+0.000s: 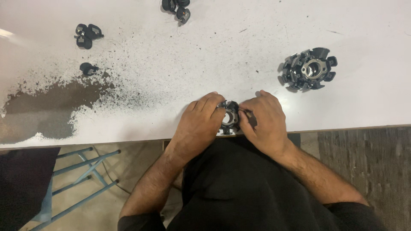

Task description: The person sits at a white workbench assembling small black plastic components. They pick up parts one at a time, fit pieces together by hand, and use a small handheld tool to press or trim the assemblies, setting finished units aside on the bench.

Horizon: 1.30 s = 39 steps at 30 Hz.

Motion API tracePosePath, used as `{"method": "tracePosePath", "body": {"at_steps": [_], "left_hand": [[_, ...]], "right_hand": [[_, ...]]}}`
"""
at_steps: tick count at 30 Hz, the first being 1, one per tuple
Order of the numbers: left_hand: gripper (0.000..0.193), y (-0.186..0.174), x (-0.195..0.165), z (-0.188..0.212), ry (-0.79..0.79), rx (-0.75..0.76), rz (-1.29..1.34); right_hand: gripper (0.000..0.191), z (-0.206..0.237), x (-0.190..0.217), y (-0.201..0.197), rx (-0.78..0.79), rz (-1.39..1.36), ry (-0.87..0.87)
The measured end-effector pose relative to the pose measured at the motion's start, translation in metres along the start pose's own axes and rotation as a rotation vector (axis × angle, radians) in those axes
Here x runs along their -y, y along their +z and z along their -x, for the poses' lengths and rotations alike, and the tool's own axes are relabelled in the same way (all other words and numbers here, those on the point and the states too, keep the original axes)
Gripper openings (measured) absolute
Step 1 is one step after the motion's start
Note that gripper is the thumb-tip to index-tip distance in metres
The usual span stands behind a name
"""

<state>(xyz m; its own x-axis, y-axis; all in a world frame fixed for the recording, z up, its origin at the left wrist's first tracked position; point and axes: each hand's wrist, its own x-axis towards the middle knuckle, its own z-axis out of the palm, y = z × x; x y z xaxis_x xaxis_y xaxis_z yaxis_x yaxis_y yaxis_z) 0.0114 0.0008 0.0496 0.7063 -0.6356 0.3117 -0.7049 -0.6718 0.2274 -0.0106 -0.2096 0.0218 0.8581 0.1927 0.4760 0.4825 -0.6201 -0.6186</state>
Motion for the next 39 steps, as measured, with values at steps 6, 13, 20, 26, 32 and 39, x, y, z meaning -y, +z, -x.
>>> {"method": "tracePosePath", "body": {"at_steps": [6,13,20,26,32,39], "left_hand": [[0.011,0.013,-0.004,-0.004,-0.124,-0.064,0.185],[0.011,0.015,-0.003,0.003,-0.253,-0.041,0.332],[0.014,0.017,-0.006,0.005,-0.286,-0.037,0.374],[0.021,0.017,-0.008,0.009,-0.237,-0.072,0.322],[0.023,0.022,-0.012,0.012,-0.197,-0.146,0.270],[0.024,0.024,-0.016,0.011,-0.193,-0.151,0.329]], "right_hand": [[0.022,0.003,-0.001,-0.001,-0.025,-0.013,-0.046],[0.023,0.011,0.001,0.002,0.012,-0.021,-0.122],[0.025,0.012,-0.001,0.003,0.014,0.009,-0.106],[0.025,0.014,-0.004,0.004,-0.026,-0.031,-0.121],[0.029,0.014,-0.004,0.005,-0.016,0.006,-0.167],[0.031,0.015,-0.006,0.006,0.023,0.093,-0.173]]}}
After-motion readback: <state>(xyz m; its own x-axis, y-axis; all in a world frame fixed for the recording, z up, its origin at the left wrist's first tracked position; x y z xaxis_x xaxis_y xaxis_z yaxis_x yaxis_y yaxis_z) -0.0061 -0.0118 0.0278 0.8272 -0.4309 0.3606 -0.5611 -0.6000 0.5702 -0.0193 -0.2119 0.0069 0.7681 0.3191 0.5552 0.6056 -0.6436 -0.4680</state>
